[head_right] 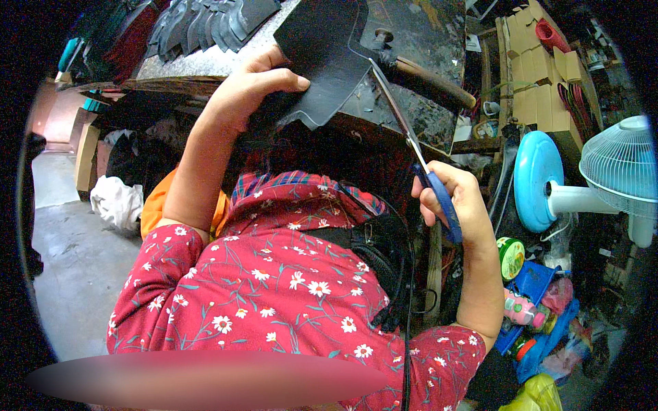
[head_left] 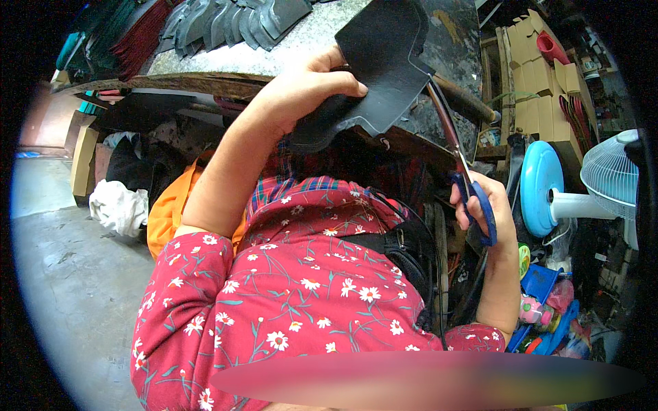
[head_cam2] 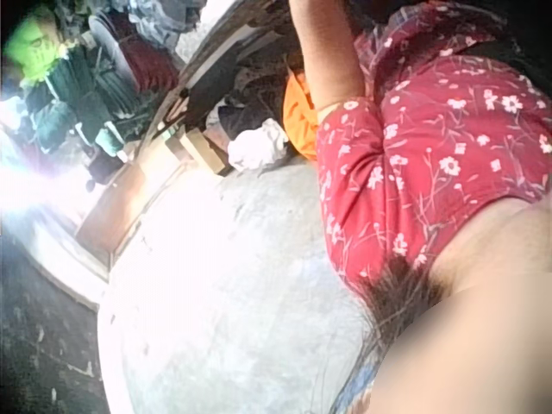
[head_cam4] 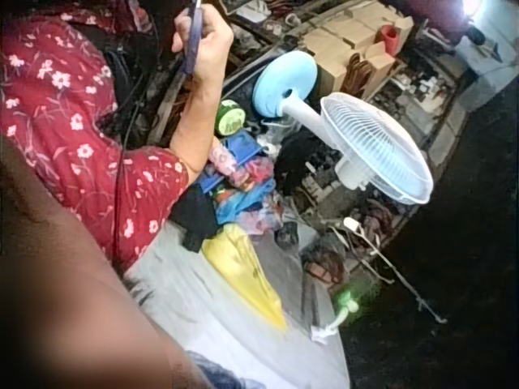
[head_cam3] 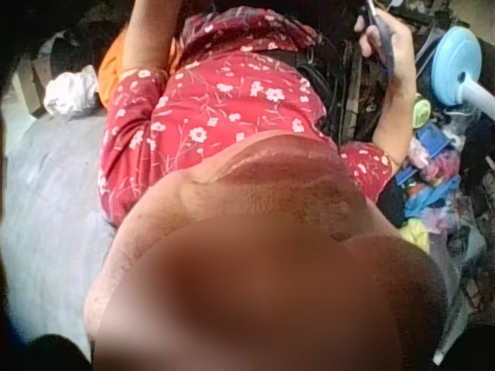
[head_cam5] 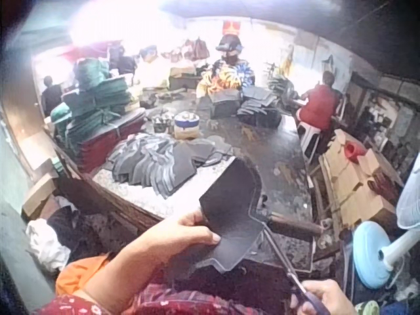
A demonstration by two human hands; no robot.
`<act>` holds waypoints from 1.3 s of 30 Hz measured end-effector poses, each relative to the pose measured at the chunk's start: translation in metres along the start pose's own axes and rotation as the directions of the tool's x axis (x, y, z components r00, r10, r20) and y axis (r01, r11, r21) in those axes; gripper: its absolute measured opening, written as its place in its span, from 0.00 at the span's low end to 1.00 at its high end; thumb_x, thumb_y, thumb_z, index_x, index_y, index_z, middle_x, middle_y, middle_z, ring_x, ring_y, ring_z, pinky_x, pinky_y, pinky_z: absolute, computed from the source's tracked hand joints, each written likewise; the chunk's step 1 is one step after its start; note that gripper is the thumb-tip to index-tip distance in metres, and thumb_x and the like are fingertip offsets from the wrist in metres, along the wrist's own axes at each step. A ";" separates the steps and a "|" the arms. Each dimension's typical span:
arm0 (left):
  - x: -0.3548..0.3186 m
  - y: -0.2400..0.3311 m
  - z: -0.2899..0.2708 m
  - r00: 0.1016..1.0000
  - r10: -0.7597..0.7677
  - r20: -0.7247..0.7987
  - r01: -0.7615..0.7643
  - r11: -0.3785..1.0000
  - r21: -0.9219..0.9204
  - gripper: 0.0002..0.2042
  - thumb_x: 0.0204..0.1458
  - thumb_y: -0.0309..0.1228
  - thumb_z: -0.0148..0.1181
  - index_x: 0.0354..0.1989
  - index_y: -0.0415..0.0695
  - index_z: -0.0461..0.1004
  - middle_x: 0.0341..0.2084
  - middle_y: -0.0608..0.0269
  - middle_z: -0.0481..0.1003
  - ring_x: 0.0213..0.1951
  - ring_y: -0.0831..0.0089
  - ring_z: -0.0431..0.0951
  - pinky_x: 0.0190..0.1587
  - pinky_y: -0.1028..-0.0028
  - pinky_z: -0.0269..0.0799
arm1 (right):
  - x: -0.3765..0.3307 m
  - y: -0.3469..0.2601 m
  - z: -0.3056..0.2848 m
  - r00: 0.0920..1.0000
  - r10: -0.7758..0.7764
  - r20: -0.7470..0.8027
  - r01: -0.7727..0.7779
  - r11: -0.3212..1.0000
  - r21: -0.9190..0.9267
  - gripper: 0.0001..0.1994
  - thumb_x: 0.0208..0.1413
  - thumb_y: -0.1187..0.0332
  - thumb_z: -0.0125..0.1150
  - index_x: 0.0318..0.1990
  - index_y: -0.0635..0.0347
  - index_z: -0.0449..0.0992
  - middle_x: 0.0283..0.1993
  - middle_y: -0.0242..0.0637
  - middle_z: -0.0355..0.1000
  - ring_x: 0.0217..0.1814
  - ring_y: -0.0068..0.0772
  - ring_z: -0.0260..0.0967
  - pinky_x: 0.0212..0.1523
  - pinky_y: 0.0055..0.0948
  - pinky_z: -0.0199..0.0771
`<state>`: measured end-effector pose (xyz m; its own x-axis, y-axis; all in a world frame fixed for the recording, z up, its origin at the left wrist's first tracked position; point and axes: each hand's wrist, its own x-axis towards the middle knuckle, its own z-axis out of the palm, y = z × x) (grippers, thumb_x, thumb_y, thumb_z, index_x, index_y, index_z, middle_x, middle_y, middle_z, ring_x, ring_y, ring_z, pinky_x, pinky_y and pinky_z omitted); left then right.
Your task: The person uses scissors to cut a black sheet of material into a specific shape. They repeatedly trim the edges, rotate the piece, and place the finished cutouts on a nearby table.
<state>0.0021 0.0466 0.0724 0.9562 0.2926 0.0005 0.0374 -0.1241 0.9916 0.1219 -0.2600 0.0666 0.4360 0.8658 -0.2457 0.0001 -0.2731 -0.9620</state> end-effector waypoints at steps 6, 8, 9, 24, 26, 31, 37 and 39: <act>0.005 0.004 -0.004 0.999 0.019 -0.044 -0.015 0.995 0.096 0.13 0.40 0.31 0.61 0.34 0.38 0.74 0.26 0.71 0.70 0.30 0.81 0.68 0.34 0.79 0.63 | -0.002 -0.003 -0.003 0.999 -0.014 0.028 0.014 1.000 0.019 0.22 0.49 0.50 0.64 0.31 0.63 0.71 0.16 0.26 0.65 0.14 0.14 0.61 0.15 0.13 0.52; 0.003 0.005 -0.002 0.997 0.083 -0.009 -0.083 0.996 0.022 0.09 0.39 0.32 0.62 0.27 0.41 0.71 0.23 0.73 0.67 0.28 0.81 0.65 0.30 0.79 0.59 | -0.002 -0.005 -0.002 1.000 0.014 0.026 -0.015 1.000 0.010 0.19 0.50 0.53 0.64 0.30 0.63 0.71 0.16 0.26 0.65 0.14 0.14 0.60 0.15 0.13 0.53; 0.002 0.006 -0.001 0.996 0.091 -0.009 -0.091 0.996 -0.005 0.09 0.39 0.32 0.62 0.23 0.42 0.70 0.21 0.74 0.65 0.26 0.82 0.63 0.28 0.79 0.57 | -0.002 -0.005 -0.002 0.999 0.029 0.024 -0.029 0.999 0.014 0.18 0.50 0.55 0.64 0.30 0.63 0.71 0.16 0.26 0.65 0.14 0.14 0.60 0.15 0.13 0.53; 0.002 0.010 -0.007 0.996 0.077 -0.039 -0.071 0.988 0.133 0.13 0.37 0.32 0.64 0.16 0.47 0.62 0.18 0.77 0.57 0.23 0.82 0.58 0.25 0.78 0.53 | -0.004 -0.004 -0.003 0.999 0.036 0.021 -0.036 0.999 0.002 0.14 0.50 0.60 0.63 0.30 0.63 0.71 0.15 0.26 0.65 0.14 0.14 0.60 0.15 0.14 0.53; 0.003 0.010 -0.009 1.000 0.019 -0.002 -0.018 0.990 0.139 0.10 0.38 0.33 0.62 0.24 0.41 0.70 0.20 0.71 0.65 0.27 0.79 0.64 0.31 0.77 0.59 | -0.003 -0.003 -0.002 0.999 0.028 0.031 -0.028 1.000 0.001 0.15 0.50 0.59 0.63 0.30 0.64 0.71 0.15 0.26 0.65 0.13 0.14 0.60 0.15 0.14 0.53; 0.003 0.010 -0.008 1.000 0.028 -0.003 -0.027 0.990 0.136 0.10 0.38 0.33 0.62 0.24 0.40 0.71 0.21 0.70 0.66 0.28 0.79 0.65 0.31 0.77 0.60 | -0.003 -0.003 -0.002 0.999 0.021 0.024 -0.020 1.000 -0.007 0.22 0.48 0.50 0.64 0.30 0.65 0.71 0.15 0.27 0.64 0.13 0.14 0.60 0.14 0.14 0.53; 0.001 0.010 -0.004 0.998 0.051 -0.042 -0.048 0.996 0.075 0.13 0.37 0.31 0.64 0.16 0.45 0.63 0.17 0.75 0.59 0.23 0.82 0.60 0.25 0.77 0.53 | -0.003 -0.001 -0.001 0.999 -0.004 0.039 0.003 0.999 0.042 0.22 0.50 0.50 0.64 0.30 0.64 0.70 0.14 0.26 0.63 0.13 0.14 0.58 0.15 0.14 0.52; 0.001 0.011 -0.003 0.998 0.047 -0.049 -0.043 0.996 0.072 0.13 0.37 0.32 0.64 0.16 0.45 0.63 0.17 0.75 0.59 0.23 0.82 0.60 0.25 0.77 0.53 | -0.002 0.001 0.000 0.998 -0.030 0.049 0.025 0.996 0.091 0.23 0.50 0.49 0.64 0.29 0.64 0.70 0.14 0.26 0.63 0.13 0.14 0.58 0.14 0.14 0.52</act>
<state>0.0026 0.0481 0.0834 0.9415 0.3328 0.0532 0.0170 -0.2044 0.9787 0.1214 -0.2625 0.0659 0.3915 0.8928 -0.2226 -0.0711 -0.2119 -0.9747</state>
